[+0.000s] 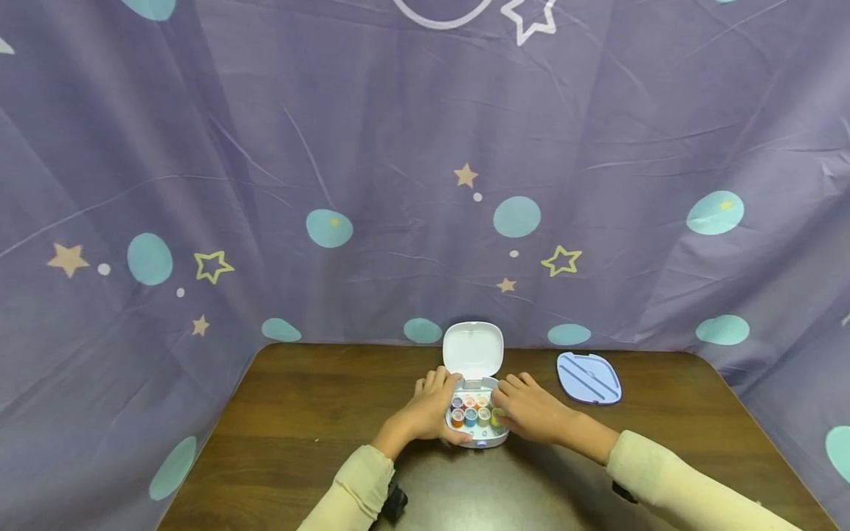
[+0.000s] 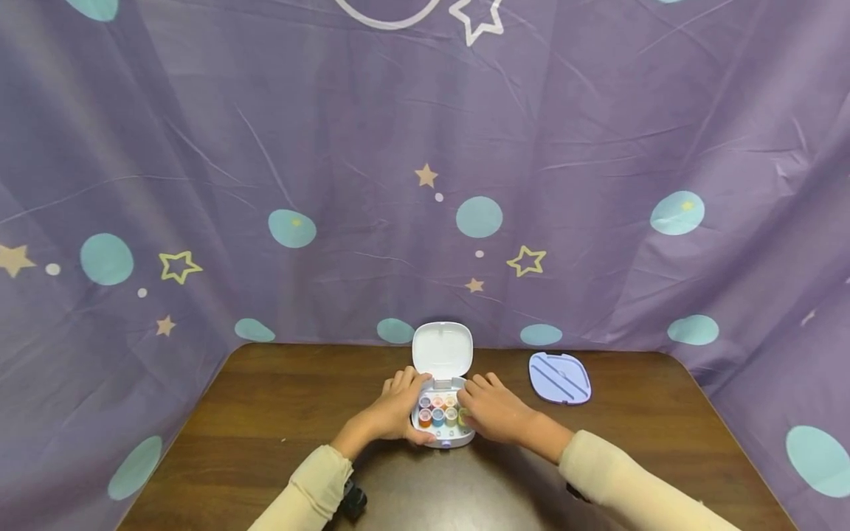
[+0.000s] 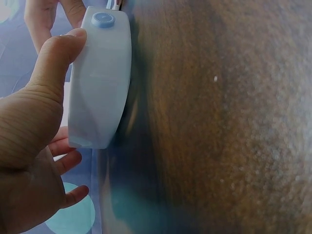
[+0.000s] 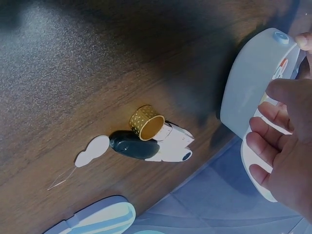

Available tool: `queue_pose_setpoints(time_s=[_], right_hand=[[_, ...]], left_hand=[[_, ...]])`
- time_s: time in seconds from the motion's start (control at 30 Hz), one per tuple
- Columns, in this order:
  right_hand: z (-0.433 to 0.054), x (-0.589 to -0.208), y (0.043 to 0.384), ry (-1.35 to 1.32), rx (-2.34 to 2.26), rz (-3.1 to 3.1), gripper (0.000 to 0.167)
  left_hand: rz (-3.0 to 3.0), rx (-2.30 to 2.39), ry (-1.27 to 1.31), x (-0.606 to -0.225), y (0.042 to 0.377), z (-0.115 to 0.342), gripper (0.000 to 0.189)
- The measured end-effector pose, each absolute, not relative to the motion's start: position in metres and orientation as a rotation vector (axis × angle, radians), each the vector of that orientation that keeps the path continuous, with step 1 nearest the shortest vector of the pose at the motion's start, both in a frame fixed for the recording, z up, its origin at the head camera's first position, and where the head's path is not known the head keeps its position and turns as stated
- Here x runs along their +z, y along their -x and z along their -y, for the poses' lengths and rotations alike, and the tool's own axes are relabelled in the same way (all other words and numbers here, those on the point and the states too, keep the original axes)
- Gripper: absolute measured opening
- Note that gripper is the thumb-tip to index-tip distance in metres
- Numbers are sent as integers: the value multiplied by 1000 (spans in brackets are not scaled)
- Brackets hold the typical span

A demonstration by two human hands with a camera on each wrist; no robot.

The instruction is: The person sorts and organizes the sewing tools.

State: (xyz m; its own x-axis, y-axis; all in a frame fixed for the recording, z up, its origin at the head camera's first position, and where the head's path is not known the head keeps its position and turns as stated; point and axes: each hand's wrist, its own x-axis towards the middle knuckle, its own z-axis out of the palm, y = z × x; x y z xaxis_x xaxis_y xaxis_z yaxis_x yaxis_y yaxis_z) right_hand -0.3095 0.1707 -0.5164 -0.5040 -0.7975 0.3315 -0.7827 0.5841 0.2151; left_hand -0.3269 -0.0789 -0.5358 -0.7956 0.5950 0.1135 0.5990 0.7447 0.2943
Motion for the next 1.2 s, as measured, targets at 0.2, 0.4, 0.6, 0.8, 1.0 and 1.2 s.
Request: queue_pose_setpoints(time_s=[0.2,0.4,0.6,0.8,1.0,1.2], right_hand=[[-169,-513,311,-1280,-48,2419,32],[-165,-509,313,-1309,-92,2372,34],[-158,-500,309,-1262,-219,2428,32],[-155,-500,307,-1211,-299,2473,30],[-154,-504,305,-1192,-285,2478,28],[-153,-503,306,-1188,-283,2461,30]], left_hand=[[2934,-507,1003,-535,328,79,104],[2925,-504,989,-534,327,81,103],[2926,-512,997,-531,325,81,103],[2929,-498,991,-531,324,79,103],[2941,-490,993,-534,323,79,103],[2923,-511,989,-532,323,80,102]])
